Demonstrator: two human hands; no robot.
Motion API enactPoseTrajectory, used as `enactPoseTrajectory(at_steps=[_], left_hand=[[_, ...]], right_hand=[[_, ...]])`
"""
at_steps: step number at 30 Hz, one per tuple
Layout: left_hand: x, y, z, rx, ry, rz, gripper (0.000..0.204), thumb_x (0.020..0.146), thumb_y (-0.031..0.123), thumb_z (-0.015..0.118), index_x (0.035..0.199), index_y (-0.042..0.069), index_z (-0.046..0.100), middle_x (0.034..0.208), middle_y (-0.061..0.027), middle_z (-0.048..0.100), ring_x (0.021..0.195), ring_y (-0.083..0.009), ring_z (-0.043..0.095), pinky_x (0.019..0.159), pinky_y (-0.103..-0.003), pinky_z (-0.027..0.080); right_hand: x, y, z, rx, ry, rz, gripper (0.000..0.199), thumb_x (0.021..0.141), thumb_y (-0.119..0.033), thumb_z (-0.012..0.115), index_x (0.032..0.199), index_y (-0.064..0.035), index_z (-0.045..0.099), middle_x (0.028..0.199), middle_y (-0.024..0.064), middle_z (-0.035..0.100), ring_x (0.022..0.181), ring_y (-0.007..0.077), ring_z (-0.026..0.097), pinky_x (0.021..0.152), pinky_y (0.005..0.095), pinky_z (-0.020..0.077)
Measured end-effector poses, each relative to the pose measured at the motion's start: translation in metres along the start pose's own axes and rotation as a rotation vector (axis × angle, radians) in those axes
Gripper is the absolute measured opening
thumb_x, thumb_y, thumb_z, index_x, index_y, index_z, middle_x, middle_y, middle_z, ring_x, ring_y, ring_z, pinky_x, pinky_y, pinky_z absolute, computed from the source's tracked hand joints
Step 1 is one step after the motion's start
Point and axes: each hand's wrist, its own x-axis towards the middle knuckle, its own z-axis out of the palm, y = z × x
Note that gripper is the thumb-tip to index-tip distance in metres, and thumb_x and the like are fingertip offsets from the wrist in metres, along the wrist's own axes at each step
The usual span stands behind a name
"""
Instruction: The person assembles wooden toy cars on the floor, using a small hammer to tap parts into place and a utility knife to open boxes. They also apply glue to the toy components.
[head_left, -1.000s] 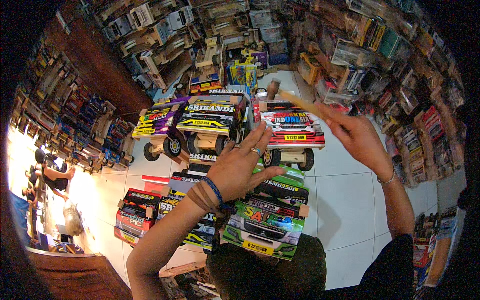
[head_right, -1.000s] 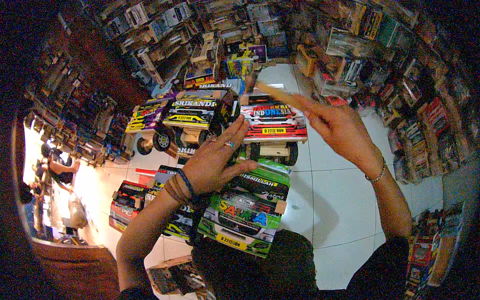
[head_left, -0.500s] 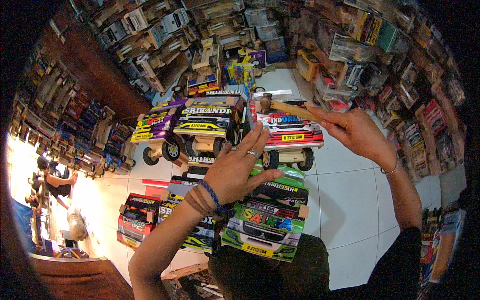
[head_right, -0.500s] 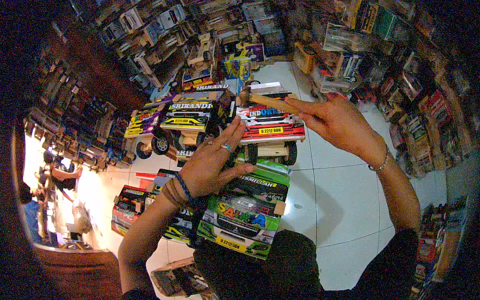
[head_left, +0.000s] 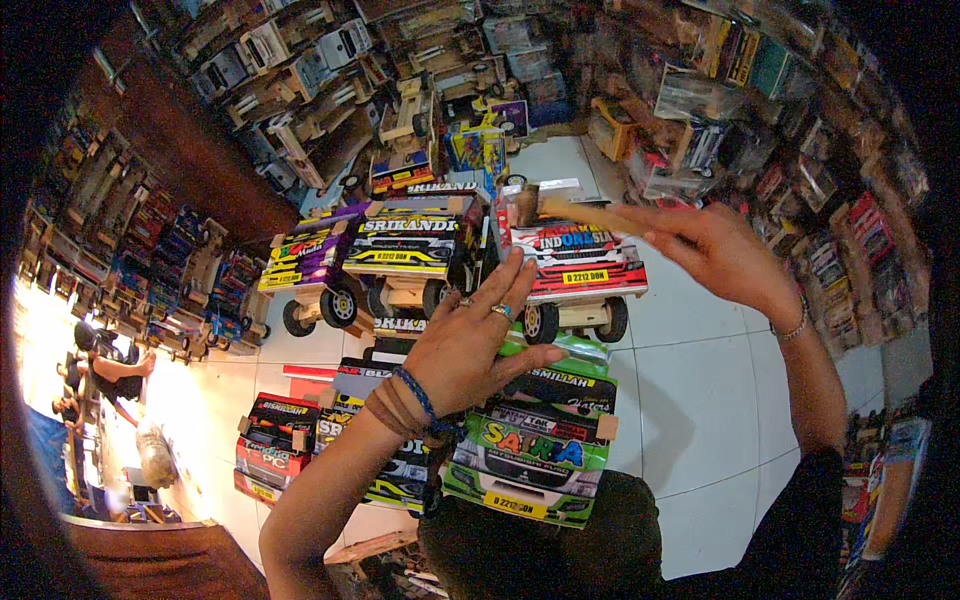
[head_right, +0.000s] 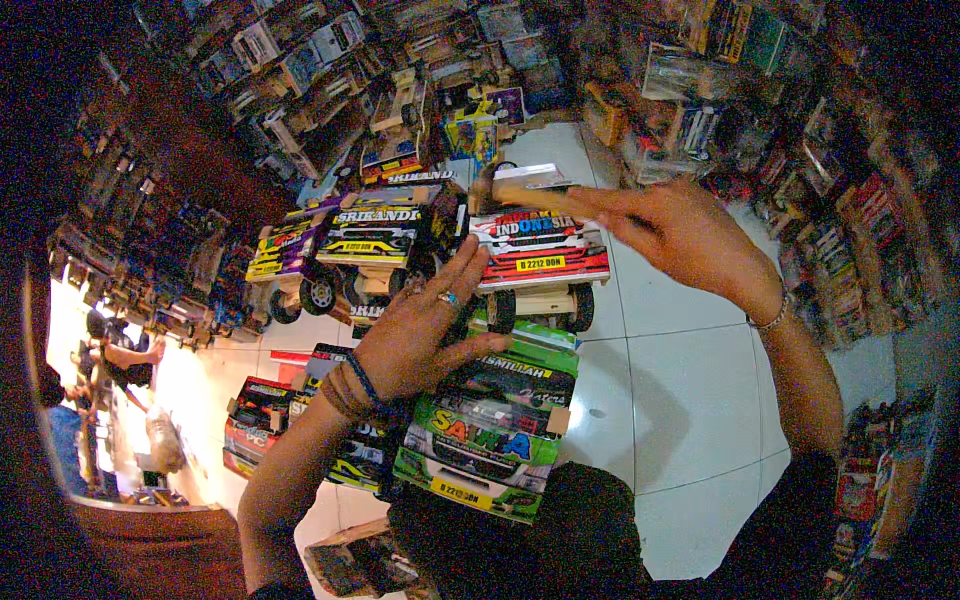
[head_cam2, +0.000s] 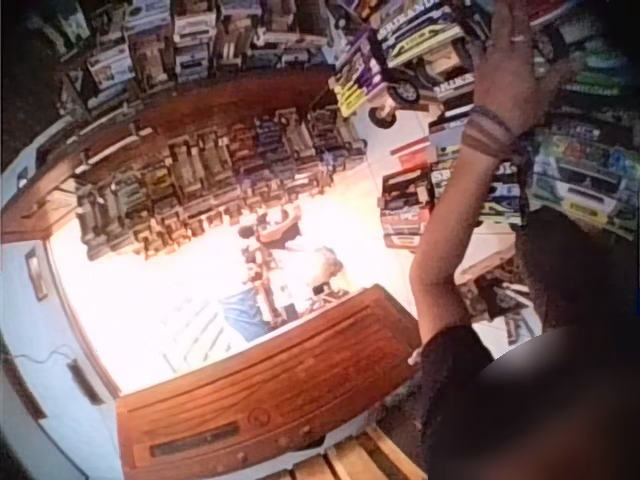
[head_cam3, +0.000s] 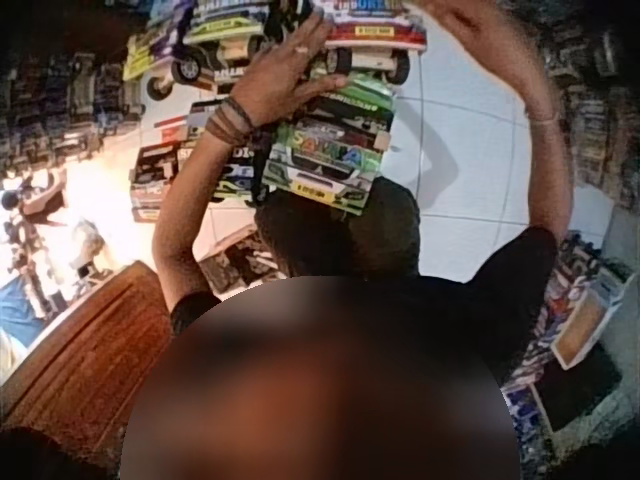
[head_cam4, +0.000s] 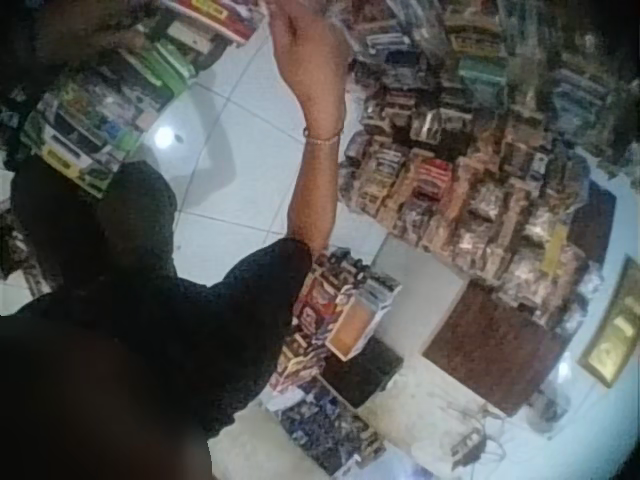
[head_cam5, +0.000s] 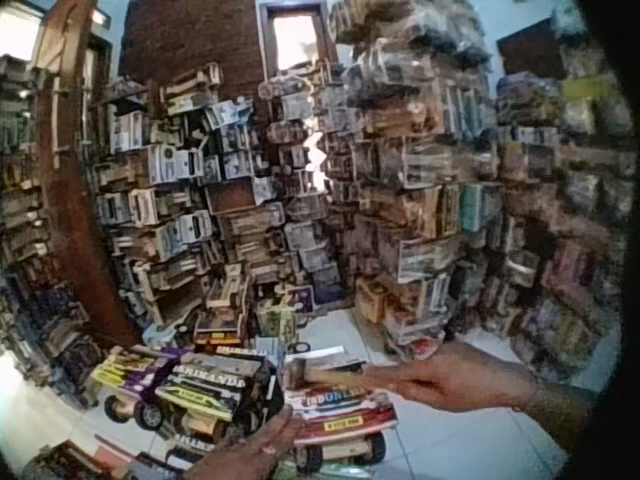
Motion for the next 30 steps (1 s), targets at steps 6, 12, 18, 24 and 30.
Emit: enactPoseTrajectory(at_steps=[6, 12, 18, 24, 30], left_hand=[[0.001, 0.002, 0.002, 0.022, 0.021, -0.009, 0.098, 0.091, 0.064, 0.061, 0.161, 0.006, 0.022, 0.167, -0.0172, 0.022, 0.146, -0.0358, 0.039, 0.111, -0.063, 0.036], [0.003, -0.001, 0.003, -0.125, 0.036, 0.113, 0.098, 0.091, 0.040, 0.073, 0.161, 0.002, 0.016, 0.163, -0.0295, 0.021, 0.151, -0.0408, 0.028, 0.121, -0.043, 0.029], [-0.001, 0.007, 0.000, -0.211, -0.055, 0.003, 0.092, 0.091, 0.021, 0.073, 0.161, 0.002, 0.017, 0.166, -0.0244, 0.021, 0.153, -0.0339, 0.026, 0.123, -0.039, 0.023], [0.001, 0.008, 0.008, -0.374, -0.025, -0.102, 0.094, 0.095, 0.044, 0.065, 0.161, -0.001, 0.016, 0.166, -0.0200, 0.026, 0.146, -0.0294, 0.038, 0.119, -0.039, 0.030], [-0.012, -0.027, -0.011, -0.256, -0.077, -0.034, 0.093, 0.091, 0.023, 0.071, 0.161, -0.001, 0.015, 0.168, -0.0225, 0.014, 0.154, -0.0340, 0.022, 0.123, -0.040, 0.021]], right_hand=[[-0.027, 0.035, 0.009, 0.179, 0.532, 0.232, 0.041, 0.107, -0.027, 0.053, 0.142, -0.0074, 0.057, 0.095, 0.0083, 0.070, 0.074, 0.0117, 0.052, 0.068, 0.0280, 0.0466], [-0.198, 0.110, 0.169, -0.018, 0.707, 0.845, 0.036, 0.108, -0.028, 0.051, 0.127, 0.0005, 0.061, 0.101, 0.0258, 0.071, 0.089, 0.0400, 0.070, 0.074, 0.0434, 0.0555], [-0.344, 0.116, 0.353, -0.005, 0.305, 1.126, 0.033, 0.100, -0.026, 0.061, 0.127, -0.0079, 0.062, 0.097, 0.0180, 0.065, 0.082, 0.0381, 0.064, 0.072, 0.0497, 0.0503], [-0.358, 0.100, 0.419, -0.254, 0.164, 0.909, 0.046, 0.093, -0.022, 0.066, 0.136, -0.0097, 0.055, 0.121, 0.0152, 0.058, 0.108, 0.0343, 0.057, 0.091, 0.0531, 0.0445], [-0.289, 0.047, 0.450, 0.091, -0.115, 0.633, 0.077, 0.094, -0.057, 0.060, 0.154, -0.0131, 0.040, 0.136, 0.0187, 0.052, 0.126, 0.0361, 0.049, 0.103, 0.0530, 0.0382]])
